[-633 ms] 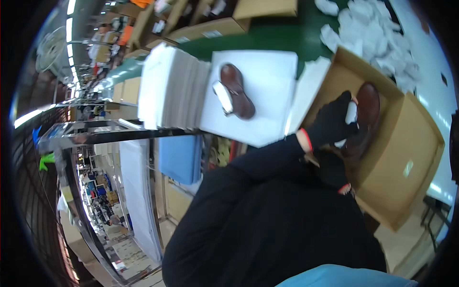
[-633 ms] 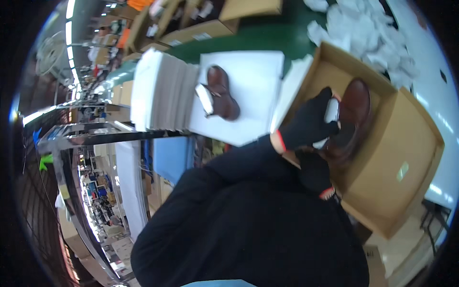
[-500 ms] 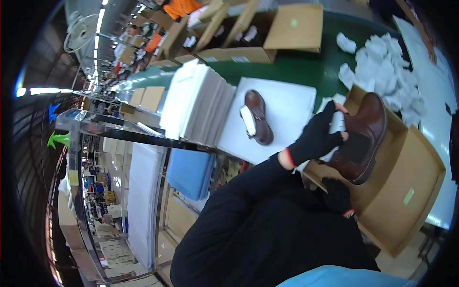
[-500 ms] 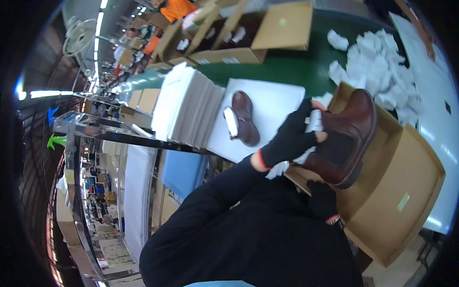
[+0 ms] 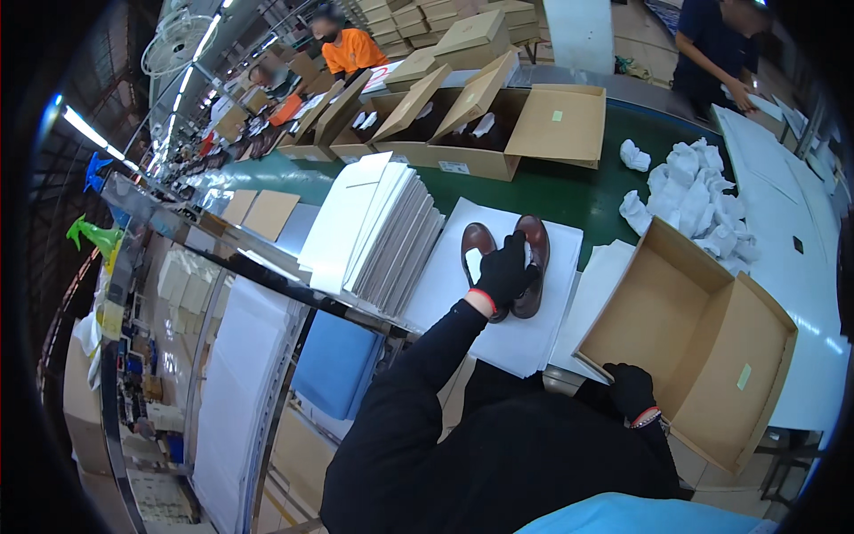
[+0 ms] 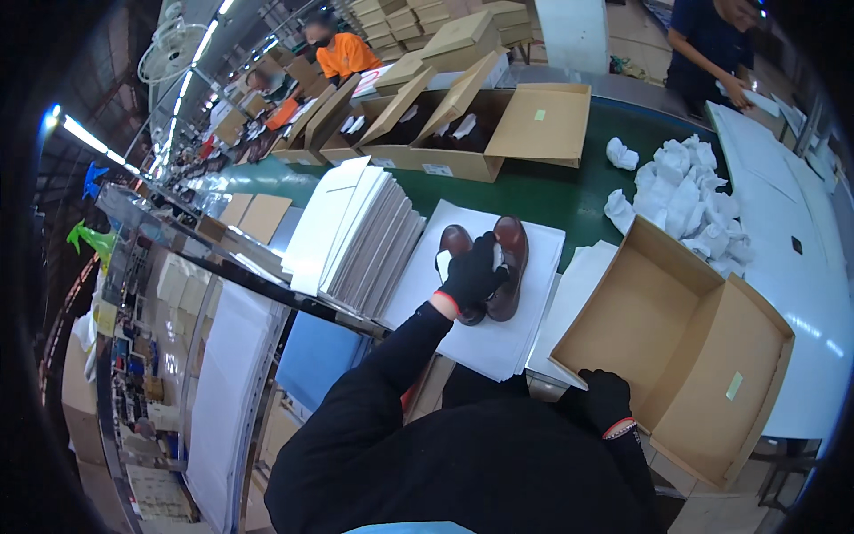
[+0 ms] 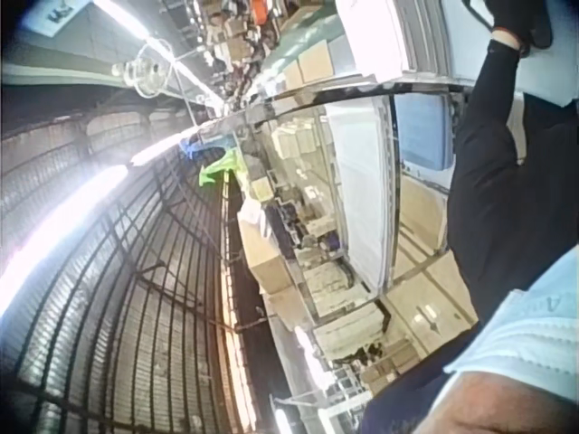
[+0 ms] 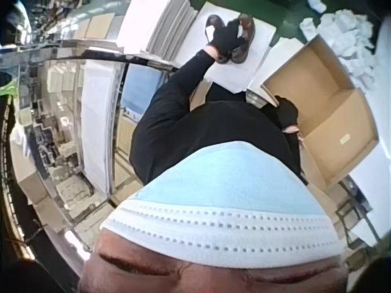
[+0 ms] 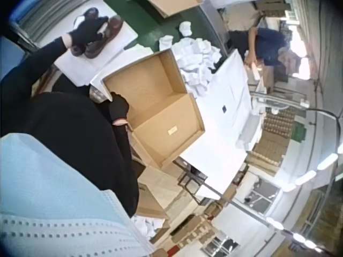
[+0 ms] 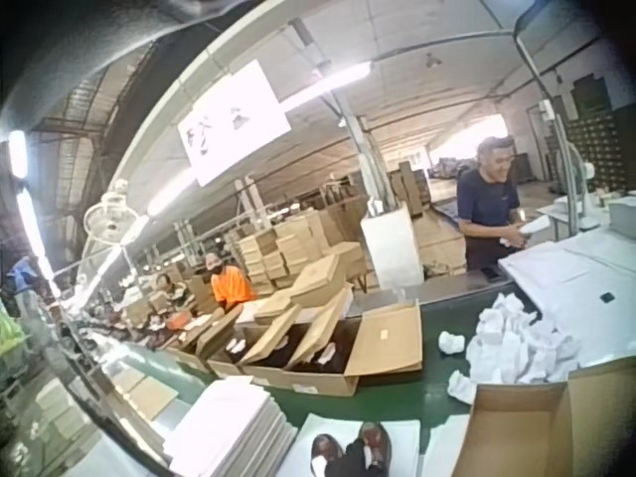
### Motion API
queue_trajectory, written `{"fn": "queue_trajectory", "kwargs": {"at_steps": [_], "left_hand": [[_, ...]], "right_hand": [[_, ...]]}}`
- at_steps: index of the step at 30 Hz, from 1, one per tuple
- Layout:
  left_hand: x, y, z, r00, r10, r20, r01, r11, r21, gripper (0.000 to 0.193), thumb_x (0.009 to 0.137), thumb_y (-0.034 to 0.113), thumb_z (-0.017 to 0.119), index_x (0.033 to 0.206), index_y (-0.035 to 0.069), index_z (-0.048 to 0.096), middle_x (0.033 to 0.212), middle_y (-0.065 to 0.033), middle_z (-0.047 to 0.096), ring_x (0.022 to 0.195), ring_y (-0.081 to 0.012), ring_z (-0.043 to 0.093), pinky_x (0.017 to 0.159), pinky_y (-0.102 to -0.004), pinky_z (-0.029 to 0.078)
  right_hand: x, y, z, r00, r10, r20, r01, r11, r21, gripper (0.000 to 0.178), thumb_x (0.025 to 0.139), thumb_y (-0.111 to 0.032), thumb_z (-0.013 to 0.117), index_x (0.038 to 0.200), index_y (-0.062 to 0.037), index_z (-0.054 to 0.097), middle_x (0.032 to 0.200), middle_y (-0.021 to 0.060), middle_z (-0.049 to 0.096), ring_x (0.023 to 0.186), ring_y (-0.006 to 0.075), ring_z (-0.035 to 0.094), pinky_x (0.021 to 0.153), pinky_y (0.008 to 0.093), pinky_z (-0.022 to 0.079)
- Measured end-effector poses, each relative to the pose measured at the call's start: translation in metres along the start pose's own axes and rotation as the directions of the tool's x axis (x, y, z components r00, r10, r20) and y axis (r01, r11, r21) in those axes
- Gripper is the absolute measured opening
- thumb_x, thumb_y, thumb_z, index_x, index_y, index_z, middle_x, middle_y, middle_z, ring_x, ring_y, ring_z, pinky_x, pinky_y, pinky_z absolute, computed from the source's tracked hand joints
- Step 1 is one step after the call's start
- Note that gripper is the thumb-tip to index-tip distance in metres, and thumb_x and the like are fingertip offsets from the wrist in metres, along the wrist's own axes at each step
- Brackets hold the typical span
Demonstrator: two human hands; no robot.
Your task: The person wraps a pair of brown leather shoes in white tissue paper and places them into a cardboard box. They add additional tissue paper and a white sheet to the box, then close the lid. The person repeats this process for a second pair of shoes.
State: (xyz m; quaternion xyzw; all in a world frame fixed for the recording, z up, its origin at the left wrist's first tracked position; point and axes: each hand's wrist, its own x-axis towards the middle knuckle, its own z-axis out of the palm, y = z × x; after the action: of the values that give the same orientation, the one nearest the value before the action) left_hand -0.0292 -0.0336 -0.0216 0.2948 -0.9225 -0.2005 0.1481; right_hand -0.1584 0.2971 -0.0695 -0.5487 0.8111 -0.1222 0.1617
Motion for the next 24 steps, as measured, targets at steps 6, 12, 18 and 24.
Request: {"fn": "queue_trajectory", "kwargs": {"at_steps": [6, 12, 18, 24], "left_hand": [[-0.048, 0.001, -0.057, 0.962, -0.084, -0.259, 0.001, 0.952, -0.306, 0.027, 0.086, 0.019, 0.067, 0.112, 0.010, 0.063, 0.099, -0.0098, 0.068, 0.086, -0.0289, 0.068, 0.071, -0.0350, 0.052], [-0.134, -0.092, -0.143, 0.492, -0.506, -0.709, -0.130, 0.762, -0.634, 0.028, 0.101, 0.025, 0.050, 0.081, 0.006, 0.053, 0.070, 0.0041, 0.043, 0.063, -0.0083, 0.040, 0.058, -0.0253, 0.034], [-0.220, -0.175, -0.221, -0.040, -0.176, -0.984, 0.236, 0.955, -0.180, 0.035, 0.100, 0.022, 0.049, 0.073, 0.000, 0.047, 0.065, -0.0049, 0.040, 0.058, -0.0173, 0.036, 0.054, -0.0324, 0.036], [-0.329, -0.358, -0.308, 0.177, -0.001, -0.984, 0.614, 0.782, 0.109, 0.035, 0.093, 0.032, 0.053, 0.087, 0.002, 0.071, 0.074, -0.0170, 0.068, 0.069, -0.0316, 0.066, 0.060, -0.0432, 0.050]], "right_hand": [[-0.001, 0.001, 0.012, 0.998, 0.059, -0.008, -0.059, 0.997, -0.052, 0.030, 0.079, -0.023, 0.060, 0.107, -0.0173, 0.070, 0.086, 0.0105, 0.067, 0.082, 0.0298, 0.066, 0.071, 0.0427, 0.052], [0.004, -0.001, -0.001, 0.971, 0.136, 0.195, -0.123, 0.989, -0.077, 0.044, 0.072, -0.024, 0.069, 0.115, -0.0152, 0.066, 0.098, 0.0116, 0.068, 0.094, 0.0307, 0.064, 0.080, 0.0442, 0.051], [0.014, -0.018, -0.031, 0.959, 0.100, 0.267, -0.095, 0.995, -0.029, 0.070, 0.064, -0.036, 0.080, 0.125, -0.0078, 0.060, 0.109, 0.0145, 0.066, 0.102, 0.0314, 0.063, 0.088, 0.0412, 0.049], [0.022, -0.027, -0.045, 0.983, -0.045, 0.178, 0.022, 0.991, 0.131, 0.072, 0.064, -0.034, 0.084, 0.125, -0.0047, 0.059, 0.108, 0.0146, 0.066, 0.100, 0.0326, 0.063, 0.086, 0.0412, 0.049]]}}
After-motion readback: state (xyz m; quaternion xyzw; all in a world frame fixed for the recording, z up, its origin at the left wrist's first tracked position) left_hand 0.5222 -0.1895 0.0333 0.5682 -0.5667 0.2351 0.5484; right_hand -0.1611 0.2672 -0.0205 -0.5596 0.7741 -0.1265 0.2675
